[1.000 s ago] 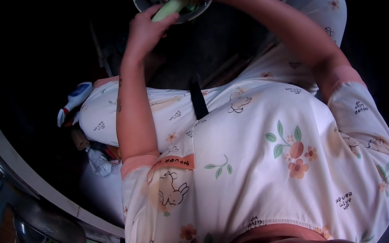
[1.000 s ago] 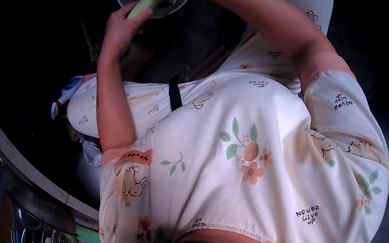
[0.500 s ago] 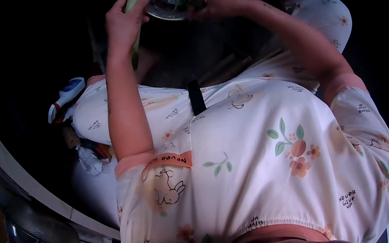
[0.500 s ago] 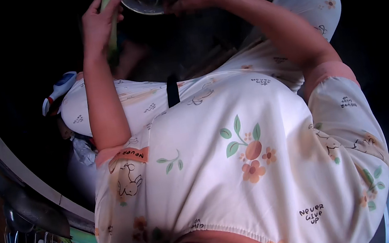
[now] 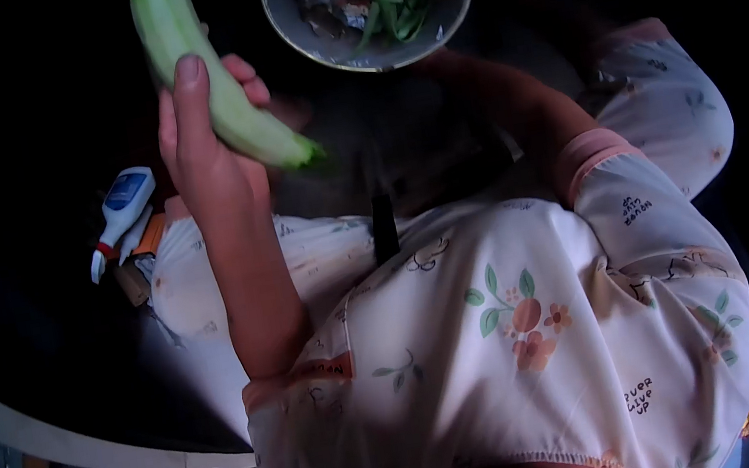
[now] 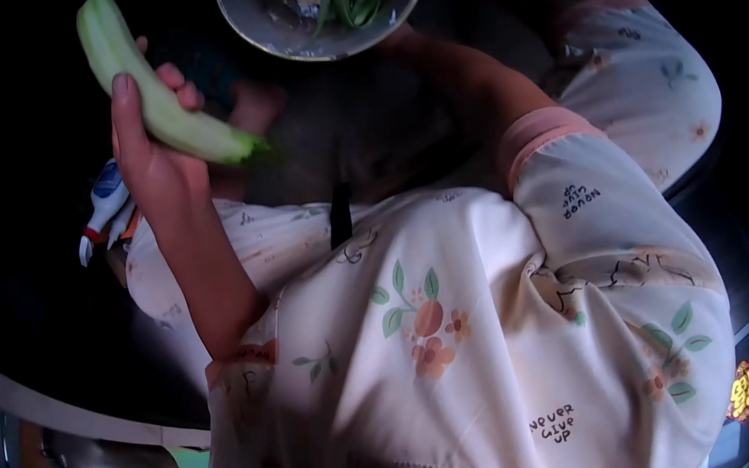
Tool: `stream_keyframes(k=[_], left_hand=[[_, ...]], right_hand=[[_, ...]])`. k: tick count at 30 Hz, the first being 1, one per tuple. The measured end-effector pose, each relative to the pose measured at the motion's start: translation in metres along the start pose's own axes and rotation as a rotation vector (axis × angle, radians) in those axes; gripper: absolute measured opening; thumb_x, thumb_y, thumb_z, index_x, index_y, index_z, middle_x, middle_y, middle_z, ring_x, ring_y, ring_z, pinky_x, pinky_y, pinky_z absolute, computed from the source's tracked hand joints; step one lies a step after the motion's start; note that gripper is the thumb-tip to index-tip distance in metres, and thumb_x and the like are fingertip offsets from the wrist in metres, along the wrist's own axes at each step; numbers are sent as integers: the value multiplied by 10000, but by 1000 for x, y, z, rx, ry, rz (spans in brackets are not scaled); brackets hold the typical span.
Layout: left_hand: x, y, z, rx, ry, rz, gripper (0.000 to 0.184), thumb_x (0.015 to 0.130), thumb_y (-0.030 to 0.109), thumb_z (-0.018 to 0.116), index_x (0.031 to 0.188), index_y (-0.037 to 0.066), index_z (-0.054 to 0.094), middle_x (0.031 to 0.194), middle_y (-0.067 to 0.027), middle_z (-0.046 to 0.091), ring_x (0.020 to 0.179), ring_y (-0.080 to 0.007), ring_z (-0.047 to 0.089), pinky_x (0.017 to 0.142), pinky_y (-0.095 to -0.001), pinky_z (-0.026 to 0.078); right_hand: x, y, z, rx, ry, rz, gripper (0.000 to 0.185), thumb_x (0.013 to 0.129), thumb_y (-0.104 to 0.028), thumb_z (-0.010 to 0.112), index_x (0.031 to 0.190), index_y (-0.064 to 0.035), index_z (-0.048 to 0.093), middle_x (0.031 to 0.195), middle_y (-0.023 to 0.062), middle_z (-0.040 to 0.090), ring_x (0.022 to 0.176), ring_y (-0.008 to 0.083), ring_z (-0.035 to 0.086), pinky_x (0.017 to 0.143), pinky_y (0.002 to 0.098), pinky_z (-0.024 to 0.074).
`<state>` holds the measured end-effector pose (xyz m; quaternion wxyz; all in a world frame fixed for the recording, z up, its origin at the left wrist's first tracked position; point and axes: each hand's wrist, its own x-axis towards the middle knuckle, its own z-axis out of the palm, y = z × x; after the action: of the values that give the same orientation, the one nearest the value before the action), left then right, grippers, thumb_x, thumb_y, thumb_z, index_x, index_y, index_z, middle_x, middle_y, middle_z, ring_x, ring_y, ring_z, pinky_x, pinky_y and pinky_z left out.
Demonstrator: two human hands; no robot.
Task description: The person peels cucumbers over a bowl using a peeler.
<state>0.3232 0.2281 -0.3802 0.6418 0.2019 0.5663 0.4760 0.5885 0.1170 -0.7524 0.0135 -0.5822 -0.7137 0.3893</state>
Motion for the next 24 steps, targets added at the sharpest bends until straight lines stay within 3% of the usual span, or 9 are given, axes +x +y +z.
stream_keyframes(k=[1, 5, 7, 11, 19, 24], left_hand=[[2, 1, 3, 17, -17, 12, 579, 1021, 320, 625, 1415, -70, 459, 886, -123, 640, 739, -150, 602, 669, -271, 507], [6, 3, 5, 64, 18, -51, 595, 1036, 336, 562, 1441, -79, 431, 897, -122, 626, 740, -154, 583, 671, -261, 480], [4, 6, 5, 36, 13, -117, 546, 1064, 349, 512, 1467, -7, 420, 951, -102, 607, 777, -189, 559, 738, -304, 485], [5, 0, 4, 7, -5, -101, 575, 1076, 375, 488, 1502, 4, 379, 959, -99, 597, 776, -175, 526, 743, -298, 464], [7, 0, 7, -25, -16, -119, 565, 1078, 370, 494, 1493, 0, 394, 969, -112, 582, 810, -189, 521, 762, -301, 456], [7, 2, 6, -112, -67, -40, 521, 1066, 364, 522, 1404, -27, 469, 996, -105, 579, 869, -207, 532, 829, -347, 444]], right_hand=[[0, 5, -2, -11, -37, 7, 337, 916, -219, 569, 1163, -53, 728, 1254, 208, 687, 1130, 360, 686, 945, 473, 560], [4, 20, -3, -47, -139, 37, 333, 907, -228, 589, 1151, -52, 732, 1232, 207, 695, 1118, 364, 689, 939, 472, 561], [8, 18, -4, -50, -178, 41, 331, 903, -233, 599, 1145, -51, 734, 1220, 206, 699, 1112, 365, 690, 936, 472, 562], [12, 17, -10, -70, -252, 27, 329, 893, -242, 619, 1133, -50, 738, 1198, 204, 707, 1101, 369, 693, 929, 471, 563], [12, -16, -14, -121, -463, -35, 327, 875, -259, 660, 1108, -47, 746, 1154, 201, 723, 1078, 375, 699, 917, 469, 565], [-7, -74, -56, -231, -756, -174, 328, 863, -270, 685, 1093, -46, 751, 1127, 199, 733, 1064, 380, 702, 909, 468, 566]])
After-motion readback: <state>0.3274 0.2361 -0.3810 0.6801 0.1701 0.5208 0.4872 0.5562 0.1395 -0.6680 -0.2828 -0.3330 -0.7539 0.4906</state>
